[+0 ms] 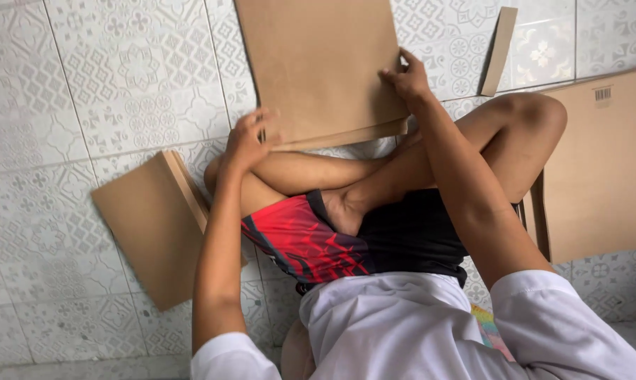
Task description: Folding flat cardboard sheets along pre-scored lines and stacking them while sitting on the floor.
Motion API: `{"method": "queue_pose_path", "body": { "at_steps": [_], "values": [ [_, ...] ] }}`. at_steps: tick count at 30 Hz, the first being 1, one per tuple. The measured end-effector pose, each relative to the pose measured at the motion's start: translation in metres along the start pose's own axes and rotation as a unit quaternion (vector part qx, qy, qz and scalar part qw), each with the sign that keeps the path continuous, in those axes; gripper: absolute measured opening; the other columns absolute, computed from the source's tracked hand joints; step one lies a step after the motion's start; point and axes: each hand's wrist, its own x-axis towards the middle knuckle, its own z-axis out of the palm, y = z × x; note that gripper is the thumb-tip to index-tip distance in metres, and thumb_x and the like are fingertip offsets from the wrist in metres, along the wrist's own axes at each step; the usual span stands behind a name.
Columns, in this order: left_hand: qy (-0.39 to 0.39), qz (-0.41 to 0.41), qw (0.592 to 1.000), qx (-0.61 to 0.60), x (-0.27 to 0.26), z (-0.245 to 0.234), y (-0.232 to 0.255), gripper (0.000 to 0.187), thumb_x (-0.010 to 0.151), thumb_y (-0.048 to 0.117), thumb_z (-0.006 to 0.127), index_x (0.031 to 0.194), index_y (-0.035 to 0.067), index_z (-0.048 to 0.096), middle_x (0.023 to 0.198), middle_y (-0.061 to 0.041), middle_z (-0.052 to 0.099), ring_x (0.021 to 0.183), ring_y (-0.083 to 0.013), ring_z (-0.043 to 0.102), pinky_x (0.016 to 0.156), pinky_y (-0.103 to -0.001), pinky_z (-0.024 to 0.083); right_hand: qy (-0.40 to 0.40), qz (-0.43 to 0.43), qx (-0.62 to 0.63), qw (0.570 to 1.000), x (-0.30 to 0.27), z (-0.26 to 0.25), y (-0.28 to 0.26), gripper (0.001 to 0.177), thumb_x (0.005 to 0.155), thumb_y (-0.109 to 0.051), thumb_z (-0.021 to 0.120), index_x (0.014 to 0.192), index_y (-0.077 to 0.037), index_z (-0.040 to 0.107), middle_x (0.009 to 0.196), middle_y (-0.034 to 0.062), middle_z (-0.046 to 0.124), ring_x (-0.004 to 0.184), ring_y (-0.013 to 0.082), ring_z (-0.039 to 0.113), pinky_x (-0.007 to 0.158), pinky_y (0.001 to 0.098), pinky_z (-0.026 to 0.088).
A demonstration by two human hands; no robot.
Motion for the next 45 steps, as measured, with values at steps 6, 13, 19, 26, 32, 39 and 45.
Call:
{"method": "queue_pose_path", "body": {
  "at_steps": [6,13,19,26,32,39,45],
  "values": [
    [0.092,-0.261,0.961,0.013,0.041,0.073,-0.058,0.077,0.095,0.056,0.06,0.151,0.005,0.044,0.138,-0.022,0.05,0.12,-0.039,0.056,0.097,-0.049,0.048,0.02,-0.079,-0.112,0.99,0.012,-0.002,0.021,0.078,0.094,-0.007,0.074,0.158,-0.004,0.029,0.153,0.0258,0.047,0.137,0.0376,0.053,0.115,0.0416,0.046],
    [0.075,-0.272,0.959,-0.011,0.04,0.073,-0.041,0.058,0.082,0.016,0.077,0.137,0.014,0.059,0.109,-0.013,0.061,0.098,-0.0303,0.063,0.088,-0.042,0.053,0.023,-0.074,-0.214,0.974,0.009,-0.002,0.031,0.086,0.089,-0.012,0.084,0.157,-0.004,0.033,0.134,0.0169,0.043,0.124,0.0358,0.054,0.113,0.0413,0.048],
    [0.077,-0.388,0.906,-0.148,0.044,0.046,-0.017,0.066,0.082,0.063,0.067,0.124,0.012,0.069,0.097,-0.001,0.074,0.087,-0.0156,0.071,0.08,-0.031,0.055,-0.033,-0.019,-0.069,0.997,-0.011,-0.011,0.006,0.083,0.091,0.003,0.067,0.16,-0.013,0.025,0.139,0.0201,0.059,0.128,0.0333,0.063,0.111,0.0412,0.052],
    [0.039,-0.379,0.847,-0.371,0.062,0.027,-0.007,0.07,0.084,0.06,0.062,0.126,0.004,0.063,0.124,-0.012,0.071,0.114,-0.0212,0.069,0.097,-0.032,0.054,-0.039,-0.107,-0.036,0.993,-0.003,-0.015,-0.009,0.083,0.087,0.011,0.069,0.158,-0.014,0.034,0.151,0.0224,0.052,0.139,0.0349,0.051,0.115,0.0436,0.046],
    [0.178,-0.306,0.76,-0.545,0.083,0.067,-0.012,0.033,0.093,0.036,0.064,0.101,0.004,0.065,0.103,-0.009,0.068,0.095,-0.0167,0.06,0.087,-0.032,0.05,0.082,-0.241,-0.236,0.938,-0.001,0.003,-0.003,0.067,0.095,-0.012,0.076,0.154,-0.011,0.045,0.154,0.0241,0.04,0.142,0.0426,0.04,0.117,0.053,0.038],
    [0.224,-0.301,0.534,-0.758,0.097,0.181,0.042,0.051,0.094,0.035,0.065,0.116,-0.011,0.061,0.111,-0.023,0.067,0.095,-0.0306,0.068,0.083,-0.041,0.057,0.011,-0.161,-0.189,0.969,-0.032,0.008,-0.008,0.052,0.1,-0.026,0.07,0.141,0.0,0.049,0.103,0.0178,0.066,0.082,0.0236,0.071,0.065,0.0325,0.062],
    [0.087,-0.316,0.551,-0.767,0.076,0.197,0.134,0.037,0.094,0.022,0.07,0.116,-0.007,0.066,0.1,-0.015,0.07,0.092,-0.0238,0.07,0.08,-0.034,0.057,-0.007,-0.051,-0.141,0.989,-0.009,-0.006,0.024,0.092,0.096,-0.025,0.081,0.156,-0.003,0.014,0.156,0.0306,0.041,0.138,0.0429,0.053,0.112,0.0487,0.049]
  ]
}}
